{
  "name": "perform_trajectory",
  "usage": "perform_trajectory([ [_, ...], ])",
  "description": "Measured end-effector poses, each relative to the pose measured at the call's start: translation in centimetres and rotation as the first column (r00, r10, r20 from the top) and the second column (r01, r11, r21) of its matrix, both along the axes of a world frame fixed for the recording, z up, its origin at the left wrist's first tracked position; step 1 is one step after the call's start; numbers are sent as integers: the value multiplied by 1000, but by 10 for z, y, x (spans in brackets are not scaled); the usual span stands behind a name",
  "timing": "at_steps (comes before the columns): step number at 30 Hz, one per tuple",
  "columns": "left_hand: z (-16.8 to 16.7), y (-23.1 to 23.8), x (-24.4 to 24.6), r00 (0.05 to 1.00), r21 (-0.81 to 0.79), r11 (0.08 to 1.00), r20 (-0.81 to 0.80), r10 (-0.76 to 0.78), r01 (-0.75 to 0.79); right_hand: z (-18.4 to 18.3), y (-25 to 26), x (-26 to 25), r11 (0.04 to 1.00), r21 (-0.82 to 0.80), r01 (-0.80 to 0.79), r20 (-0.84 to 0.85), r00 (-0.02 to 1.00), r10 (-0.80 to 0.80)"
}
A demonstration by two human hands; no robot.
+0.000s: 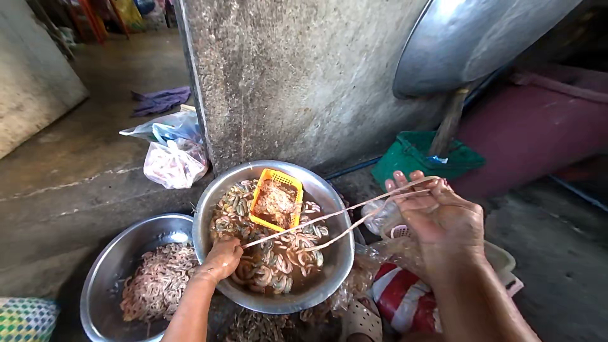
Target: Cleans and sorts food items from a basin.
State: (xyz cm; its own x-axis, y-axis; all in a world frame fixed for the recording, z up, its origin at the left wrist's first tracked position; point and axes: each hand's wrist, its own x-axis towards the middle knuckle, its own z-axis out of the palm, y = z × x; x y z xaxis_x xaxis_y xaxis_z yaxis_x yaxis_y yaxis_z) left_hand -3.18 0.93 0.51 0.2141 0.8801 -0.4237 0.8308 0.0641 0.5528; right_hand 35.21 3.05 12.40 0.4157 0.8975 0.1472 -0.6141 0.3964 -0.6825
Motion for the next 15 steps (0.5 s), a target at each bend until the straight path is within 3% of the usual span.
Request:
perform_trajectory([
  [4, 1, 0, -1, 999, -13, 1000, 54, 3, -2, 0, 0, 6, 1000, -19, -14, 25, 1000, 15],
  [6, 4, -2, 0, 991, -14, 1000, 131, 1, 1, -5, -3, 1, 983, -131, -127, 195, 969, 151],
  [8, 7, -3, 2, 969, 21, 1000, 246, -17, 12, -9, -10, -15, 918, -353, -182, 427, 841, 331],
  [10, 9, -3, 8, 941, 60, 998, 338, -36, 16, -11, -20, -43, 820, -557, -131, 656, 537, 531],
  [11, 11, -4, 12, 932, 75, 997, 362, -32, 5, -11, -23, -58, 763, -637, -112, 714, 286, 639],
  [13, 19, -6, 23, 909, 86, 996, 417, -14, -24, -12, -26, -85, 637, -765, -96, 641, -213, 737],
  [14, 22, -7, 28, 895, 90, 995, 445, -3, -42, -16, -28, -97, 595, -798, -100, 591, -328, 737],
  [15, 24, -8, 34, 881, 90, 994, 472, 7, -56, -22, -30, -108, 572, -812, -117, 572, -359, 737],
])
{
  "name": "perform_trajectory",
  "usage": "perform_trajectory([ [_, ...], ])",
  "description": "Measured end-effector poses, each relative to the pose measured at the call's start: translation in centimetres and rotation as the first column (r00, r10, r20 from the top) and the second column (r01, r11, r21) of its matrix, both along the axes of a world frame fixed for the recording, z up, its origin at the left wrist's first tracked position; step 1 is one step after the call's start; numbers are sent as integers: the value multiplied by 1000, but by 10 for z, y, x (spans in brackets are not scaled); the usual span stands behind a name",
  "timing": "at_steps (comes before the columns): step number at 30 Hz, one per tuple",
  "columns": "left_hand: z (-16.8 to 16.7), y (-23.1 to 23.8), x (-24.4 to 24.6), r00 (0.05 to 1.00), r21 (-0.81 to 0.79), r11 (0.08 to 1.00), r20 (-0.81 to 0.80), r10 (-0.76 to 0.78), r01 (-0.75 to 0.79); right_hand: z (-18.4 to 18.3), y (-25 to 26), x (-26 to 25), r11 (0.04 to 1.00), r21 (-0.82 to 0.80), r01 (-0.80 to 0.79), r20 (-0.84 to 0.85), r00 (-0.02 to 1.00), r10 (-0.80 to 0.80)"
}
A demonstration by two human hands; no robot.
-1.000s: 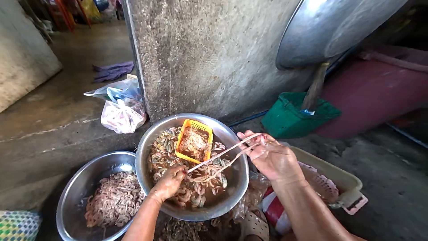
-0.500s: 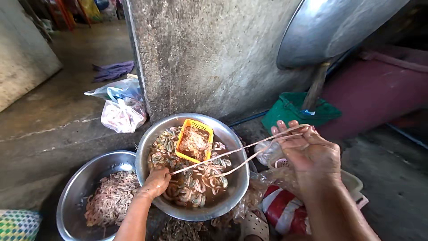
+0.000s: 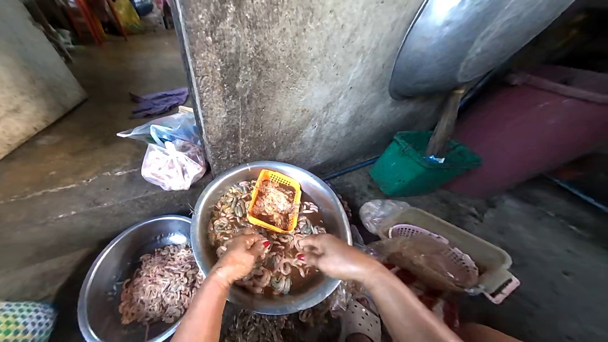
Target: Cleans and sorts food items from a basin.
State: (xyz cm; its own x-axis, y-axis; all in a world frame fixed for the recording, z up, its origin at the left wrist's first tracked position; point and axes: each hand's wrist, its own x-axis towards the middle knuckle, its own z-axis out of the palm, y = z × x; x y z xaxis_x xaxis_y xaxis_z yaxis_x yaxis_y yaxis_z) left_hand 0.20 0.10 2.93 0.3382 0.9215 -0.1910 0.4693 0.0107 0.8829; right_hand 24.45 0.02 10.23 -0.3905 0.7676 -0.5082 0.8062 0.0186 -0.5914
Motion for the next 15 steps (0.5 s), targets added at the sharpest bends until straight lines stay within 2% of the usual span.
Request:
perform_trajectory([
  [3, 6, -5, 14, 995, -6, 1000, 100, 26, -26, -25, -6, -18, 999, 8, -31, -221, 975, 32],
  [6, 8, -8, 26, 976, 9, 996, 203, 81, -85, -43, -14, -31, 997, -73, 21, -532, 845, -57],
  [9, 6, -8, 28, 967, 7, 989, 210, 142, -147, -50, -16, -36, 985, -111, 130, -615, 770, -171],
  [12, -1, -6, 24, 938, -59, 970, 245, 243, -236, -47, -11, -32, 950, -111, 293, -654, 698, -292],
  [15, -20, -1, 12, 876, -137, 919, 279, 394, -370, -40, -5, -22, 888, -138, 439, -782, 502, -370],
])
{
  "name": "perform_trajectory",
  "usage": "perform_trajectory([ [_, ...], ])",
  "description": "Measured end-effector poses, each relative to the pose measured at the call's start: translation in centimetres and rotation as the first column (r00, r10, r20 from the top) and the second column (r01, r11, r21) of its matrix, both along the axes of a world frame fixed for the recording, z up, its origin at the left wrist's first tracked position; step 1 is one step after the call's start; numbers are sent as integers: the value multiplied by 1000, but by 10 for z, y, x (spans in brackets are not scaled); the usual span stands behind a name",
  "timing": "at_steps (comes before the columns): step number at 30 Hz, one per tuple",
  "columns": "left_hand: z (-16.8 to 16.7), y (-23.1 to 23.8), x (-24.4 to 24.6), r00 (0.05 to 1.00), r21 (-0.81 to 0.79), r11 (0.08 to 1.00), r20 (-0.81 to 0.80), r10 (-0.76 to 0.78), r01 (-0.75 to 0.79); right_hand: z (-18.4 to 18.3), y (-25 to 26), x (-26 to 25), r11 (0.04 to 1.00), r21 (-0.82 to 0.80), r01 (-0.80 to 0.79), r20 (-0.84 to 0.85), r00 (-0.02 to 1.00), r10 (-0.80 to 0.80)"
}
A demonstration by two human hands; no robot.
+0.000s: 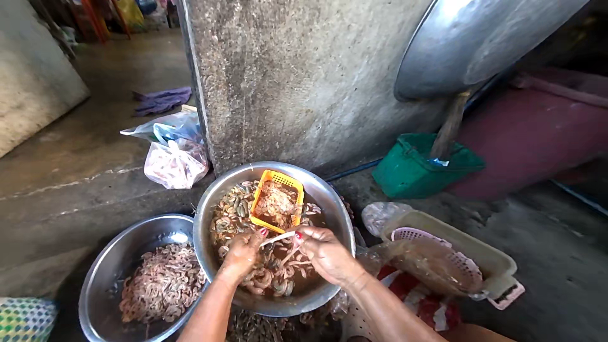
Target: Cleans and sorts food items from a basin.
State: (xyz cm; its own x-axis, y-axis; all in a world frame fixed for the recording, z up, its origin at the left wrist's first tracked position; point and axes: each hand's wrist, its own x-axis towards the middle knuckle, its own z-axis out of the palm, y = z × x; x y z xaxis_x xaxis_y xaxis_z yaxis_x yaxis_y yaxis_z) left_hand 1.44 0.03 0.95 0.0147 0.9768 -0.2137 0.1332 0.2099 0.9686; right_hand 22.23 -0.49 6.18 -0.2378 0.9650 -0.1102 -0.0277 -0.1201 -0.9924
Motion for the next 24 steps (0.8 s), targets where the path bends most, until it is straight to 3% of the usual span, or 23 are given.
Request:
perform_trajectory([
  [2, -17, 5, -12, 997, -38, 998, -65, 41, -44, 8, 2, 6, 998, 20, 57, -103, 993, -54],
  [4, -21, 6, -15, 990, -45, 999, -139, -20, 14, 12, 3, 11, 998, 41, 43, -90, 995, -39],
  [7, 5, -5, 7, 965, 10, 968, -74, -251, 252, 6, 1, 8, 999, 51, -16, 3, 1000, 16],
  [10, 30, -20, 34, 928, 42, 927, 15, -373, 372, 1, -3, 0, 998, 33, -45, -1, 999, 45],
  [14, 32, -16, 35, 939, 118, 936, 59, -338, 330, 18, 4, 19, 991, 8, 131, -260, 957, -124],
  [18, 20, -5, -2, 927, 33, 943, -196, -319, 331, 46, 24, 79, 941, 90, 327, -524, 819, -234],
  [21, -7, 4, -39, 839, -13, 937, -441, -318, 349, 66, 28, 120, 866, 150, 477, -602, 739, -302],
  [24, -10, 6, -59, 720, -121, 933, -605, -341, 340, 72, 26, 141, 790, 168, 590, -647, 670, -363],
])
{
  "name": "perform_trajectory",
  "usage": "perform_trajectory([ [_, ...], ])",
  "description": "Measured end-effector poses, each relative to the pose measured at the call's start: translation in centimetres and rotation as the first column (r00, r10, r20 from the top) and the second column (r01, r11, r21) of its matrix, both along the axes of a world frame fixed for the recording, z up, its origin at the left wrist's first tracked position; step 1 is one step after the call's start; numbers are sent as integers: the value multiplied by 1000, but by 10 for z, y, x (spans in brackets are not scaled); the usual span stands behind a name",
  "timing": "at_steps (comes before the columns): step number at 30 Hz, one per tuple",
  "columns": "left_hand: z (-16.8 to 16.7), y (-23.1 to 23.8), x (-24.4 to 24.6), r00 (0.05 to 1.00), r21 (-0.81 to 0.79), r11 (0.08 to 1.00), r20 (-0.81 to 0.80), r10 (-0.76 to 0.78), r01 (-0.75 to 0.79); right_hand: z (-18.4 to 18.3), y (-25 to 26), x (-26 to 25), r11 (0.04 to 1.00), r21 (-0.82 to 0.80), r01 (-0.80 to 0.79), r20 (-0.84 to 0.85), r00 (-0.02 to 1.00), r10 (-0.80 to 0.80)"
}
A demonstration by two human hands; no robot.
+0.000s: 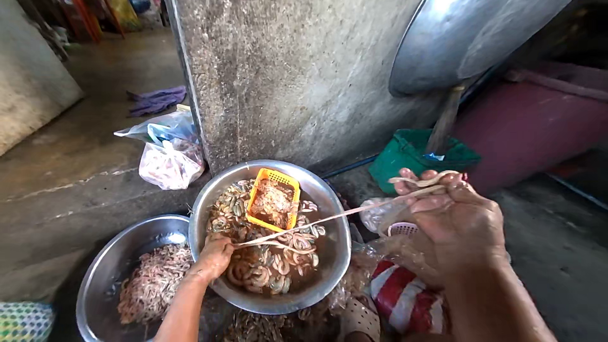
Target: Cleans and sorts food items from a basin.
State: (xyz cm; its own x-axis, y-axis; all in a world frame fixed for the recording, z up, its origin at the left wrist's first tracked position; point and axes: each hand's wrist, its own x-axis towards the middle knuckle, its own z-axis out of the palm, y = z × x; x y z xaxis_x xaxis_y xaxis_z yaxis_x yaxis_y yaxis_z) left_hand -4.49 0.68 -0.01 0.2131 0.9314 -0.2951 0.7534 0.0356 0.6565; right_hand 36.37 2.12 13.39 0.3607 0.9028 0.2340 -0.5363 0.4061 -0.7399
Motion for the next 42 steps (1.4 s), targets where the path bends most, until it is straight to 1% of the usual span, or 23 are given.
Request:
perform_trajectory([
  [1, 3, 0, 1, 1000, -12, 1000, -31, 0, -1, -2, -1, 1, 1000, -4, -20, 4, 1000, 20],
  [2, 8, -1, 6, 999, -25, 1000, -39, -6, 5, -7, -3, -3, 996, -41, -79, 43, 996, 81],
  [3, 13, -2, 13, 1000, -32, 999, -15, -19, 19, -15, -5, -10, 981, -107, -163, 108, 979, 175],
  [5, 25, -5, 34, 992, -23, 997, 107, -66, 69, -33, -12, -40, 902, -296, -316, 218, 897, 385],
  [7, 39, -11, 58, 963, 6, 990, 233, -135, 138, -51, -22, -81, 780, -464, -420, 285, 763, 581],
  [9, 46, -15, 74, 920, 45, 984, 350, -178, 174, -68, -30, -110, 655, -566, -501, 308, 608, 731],
  [12, 48, -16, 83, 871, 71, 980, 449, -199, 187, -80, -34, -124, 524, -637, -565, 314, 430, 846],
  [14, 46, -16, 81, 869, 62, 981, 457, -191, 183, -74, -32, -121, 487, -698, -526, 346, 348, 871],
  [15, 47, -17, 79, 872, 47, 981, 452, -187, 186, -70, -30, -118, 499, -715, -489, 365, 348, 864],
  [16, 46, -17, 76, 876, 29, 984, 451, -172, 178, -65, -29, -114, 528, -716, -456, 371, 391, 842],
  [17, 43, -17, 73, 876, 14, 988, 460, -142, 153, -59, -27, -109, 565, -704, -430, 362, 467, 807],
  [19, 36, -16, 65, 876, -19, 997, 480, -51, 69, -49, -21, -96, 658, -647, -385, 310, 656, 689],
  [22, 26, -11, 52, 888, -59, 998, 459, 35, -9, -34, -11, -73, 783, -541, -307, 243, 834, 495],
  [25, 15, -5, 40, 925, -38, 999, 378, 19, -4, -25, -3, -52, 874, -434, -219, 175, 931, 320],
  [29, 2, -1, 21, 980, -18, 999, 196, -28, 32, -12, 0, -23, 960, -257, -113, 79, 987, 138],
  [31, -5, 1, 9, 997, -56, 998, 80, -8, 12, 2, -4, -9, 986, -156, -59, -14, 998, 58],
  [32, -6, 2, 6, 998, -74, 997, 59, 21, -16, 7, -6, -1, 991, -128, -48, -27, 999, 45],
  [33, -4, 2, 6, 996, -80, 996, 74, 40, -34, 11, -7, 4, 989, -138, -45, 9, 999, 47],
  [34, 1, 1, 9, 994, -80, 996, 105, 41, -32, 10, -9, 6, 983, -171, -74, 77, 993, 88],
  [36, 13, -1, 21, 981, -67, 998, 195, 6, 7, -3, -11, -8, 929, -333, -160, 211, 948, 238],
  [38, 26, -3, 36, 961, -66, 996, 274, -32, 52, -26, -15, -44, 836, -478, -269, 246, 873, 421],
  [40, 41, -8, 52, 930, -59, 994, 363, -67, 95, -45, -23, -84, 725, -552, -412, 239, 755, 611],
  [42, 51, -12, 64, 895, -25, 993, 435, -97, 120, -61, -29, -113, 650, -563, -511, 240, 651, 720],
])
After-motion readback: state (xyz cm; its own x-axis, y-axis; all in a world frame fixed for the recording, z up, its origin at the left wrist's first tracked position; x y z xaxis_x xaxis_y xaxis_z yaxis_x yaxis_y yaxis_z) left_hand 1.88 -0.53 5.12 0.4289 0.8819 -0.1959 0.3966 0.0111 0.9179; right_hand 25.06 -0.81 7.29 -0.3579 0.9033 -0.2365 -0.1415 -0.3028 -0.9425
